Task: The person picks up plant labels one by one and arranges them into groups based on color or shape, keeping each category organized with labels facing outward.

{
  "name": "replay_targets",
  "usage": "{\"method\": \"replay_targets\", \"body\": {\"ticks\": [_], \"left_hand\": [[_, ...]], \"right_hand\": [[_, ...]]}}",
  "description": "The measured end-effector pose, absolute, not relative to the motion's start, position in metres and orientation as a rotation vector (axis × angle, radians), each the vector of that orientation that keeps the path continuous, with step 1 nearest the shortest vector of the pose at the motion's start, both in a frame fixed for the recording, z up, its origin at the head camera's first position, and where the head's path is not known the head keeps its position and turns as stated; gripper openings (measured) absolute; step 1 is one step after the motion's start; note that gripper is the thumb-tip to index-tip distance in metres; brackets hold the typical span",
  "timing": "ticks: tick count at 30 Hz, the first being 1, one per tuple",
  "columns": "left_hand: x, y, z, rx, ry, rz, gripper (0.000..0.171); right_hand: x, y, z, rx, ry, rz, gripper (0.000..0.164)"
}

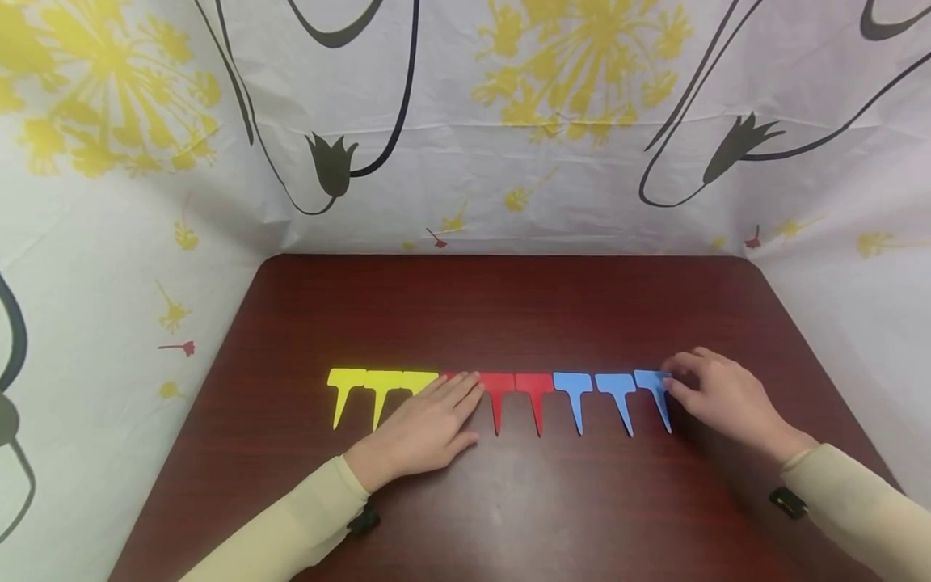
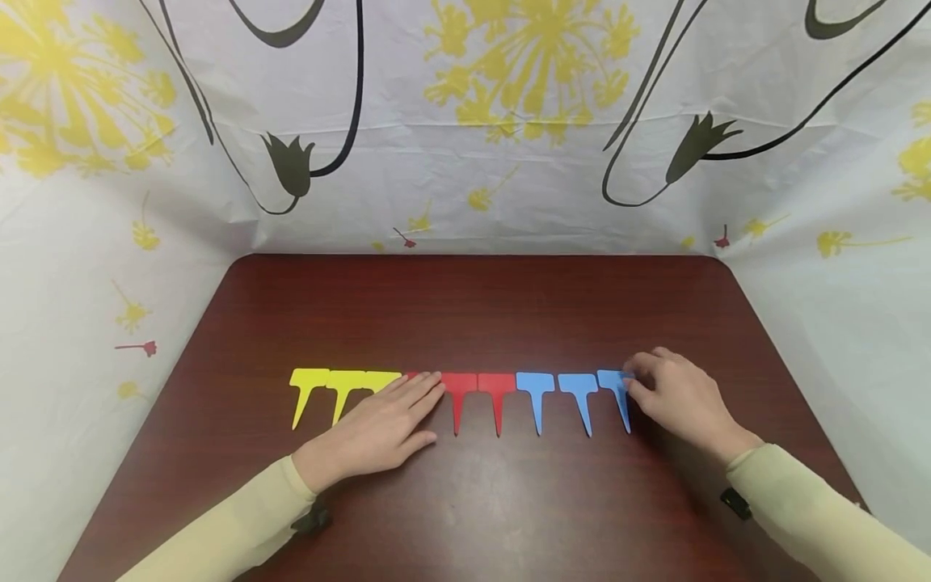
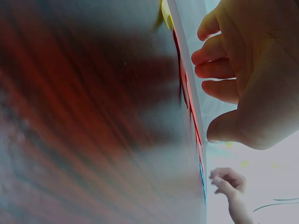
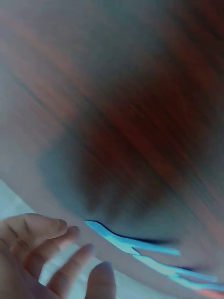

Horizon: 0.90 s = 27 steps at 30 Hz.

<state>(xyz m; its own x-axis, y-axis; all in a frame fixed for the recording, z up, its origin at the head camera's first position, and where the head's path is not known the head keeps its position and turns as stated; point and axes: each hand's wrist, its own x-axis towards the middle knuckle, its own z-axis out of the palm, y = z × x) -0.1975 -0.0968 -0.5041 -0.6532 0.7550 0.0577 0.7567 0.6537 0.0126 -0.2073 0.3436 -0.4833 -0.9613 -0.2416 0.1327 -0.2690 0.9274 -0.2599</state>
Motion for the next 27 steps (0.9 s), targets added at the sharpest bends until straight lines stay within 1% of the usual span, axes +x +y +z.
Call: {"method": "replay_targets", "body": {"ticks": [3,6,17,22,27], "left_hand": [[-0.197,-0.097,-0.503,-1.291,-2.808,-0.057,0.067],[-0.196,-0.097,-0.503,-1.293,-2.814,-0.058,0.067],[-0.193,-0.100,-0.503,-1.251,-2.826,-0.083,0.069],[-0.192,-0.103,-0.499,-1.215,-2.848,-0.141,0.069],[-0.188,-0.111,-0.484,-1.064,-2.890,-0.233,0.067]], "right_hand": [[-0.206,0.341,-0.487,0.553,-2.930,0.312,0.031],[-0.204,0.340,-0.491,0.656,-2.905,0.259,0.036],[-0.203,0.344,-0.496,0.711,-2.842,0.215,0.037],[-0.199,0.342,-0.495,0.685,-2.855,0.222,0.037],[-0.201,0.327,-0.482,0.668,-2.832,0.245,0.033]]}}
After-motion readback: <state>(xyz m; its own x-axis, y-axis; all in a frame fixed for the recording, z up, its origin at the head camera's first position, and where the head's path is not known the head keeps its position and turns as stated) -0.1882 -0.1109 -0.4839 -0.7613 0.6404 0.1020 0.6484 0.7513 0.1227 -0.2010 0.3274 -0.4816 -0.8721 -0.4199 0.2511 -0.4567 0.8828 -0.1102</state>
